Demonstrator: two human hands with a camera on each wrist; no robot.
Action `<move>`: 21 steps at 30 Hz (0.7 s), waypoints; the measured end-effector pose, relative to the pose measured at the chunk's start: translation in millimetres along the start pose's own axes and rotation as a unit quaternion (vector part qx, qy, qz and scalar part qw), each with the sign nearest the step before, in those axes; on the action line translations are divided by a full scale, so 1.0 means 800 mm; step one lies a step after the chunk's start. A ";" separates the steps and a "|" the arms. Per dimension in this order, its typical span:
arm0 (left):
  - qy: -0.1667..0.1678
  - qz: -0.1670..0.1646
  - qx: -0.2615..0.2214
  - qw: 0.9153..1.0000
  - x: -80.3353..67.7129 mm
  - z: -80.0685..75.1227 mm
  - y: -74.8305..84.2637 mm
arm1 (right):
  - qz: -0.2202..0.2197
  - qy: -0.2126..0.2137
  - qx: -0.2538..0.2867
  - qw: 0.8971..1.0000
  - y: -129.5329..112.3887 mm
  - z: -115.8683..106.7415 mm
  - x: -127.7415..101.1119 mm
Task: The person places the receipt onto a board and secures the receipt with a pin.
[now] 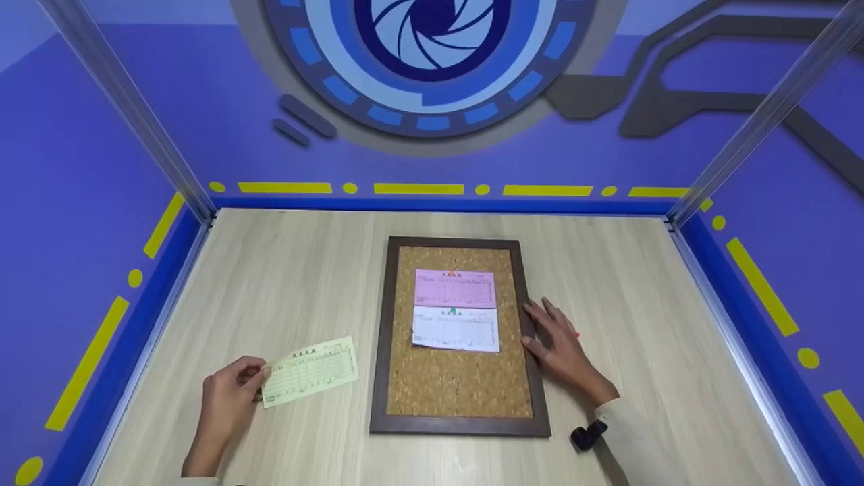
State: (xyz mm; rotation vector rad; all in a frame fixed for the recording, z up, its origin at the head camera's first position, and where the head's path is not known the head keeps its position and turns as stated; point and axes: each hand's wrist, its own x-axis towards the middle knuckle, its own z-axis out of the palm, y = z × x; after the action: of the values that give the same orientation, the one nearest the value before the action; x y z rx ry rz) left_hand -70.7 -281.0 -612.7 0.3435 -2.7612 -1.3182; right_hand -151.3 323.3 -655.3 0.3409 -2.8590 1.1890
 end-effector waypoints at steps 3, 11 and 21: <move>-0.009 -0.014 -0.026 1.000 0.000 -0.001 0.000 | 0.015 -0.011 0.012 1.000 -0.005 -0.002 0.000; -0.004 -0.012 -0.056 0.998 -0.003 -0.004 0.002 | 0.035 -0.025 0.029 0.999 -0.019 -0.007 0.000; 0.004 -0.002 -0.081 0.997 -0.002 -0.010 0.011 | 0.013 0.008 0.040 0.999 -0.044 -0.004 -0.002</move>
State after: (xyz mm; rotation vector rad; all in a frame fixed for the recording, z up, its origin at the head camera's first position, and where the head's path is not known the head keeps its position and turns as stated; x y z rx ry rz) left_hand -69.2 -281.4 -600.4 0.3422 -2.6254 -1.5242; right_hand -142.9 301.8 -628.9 0.2963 -2.8178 1.3061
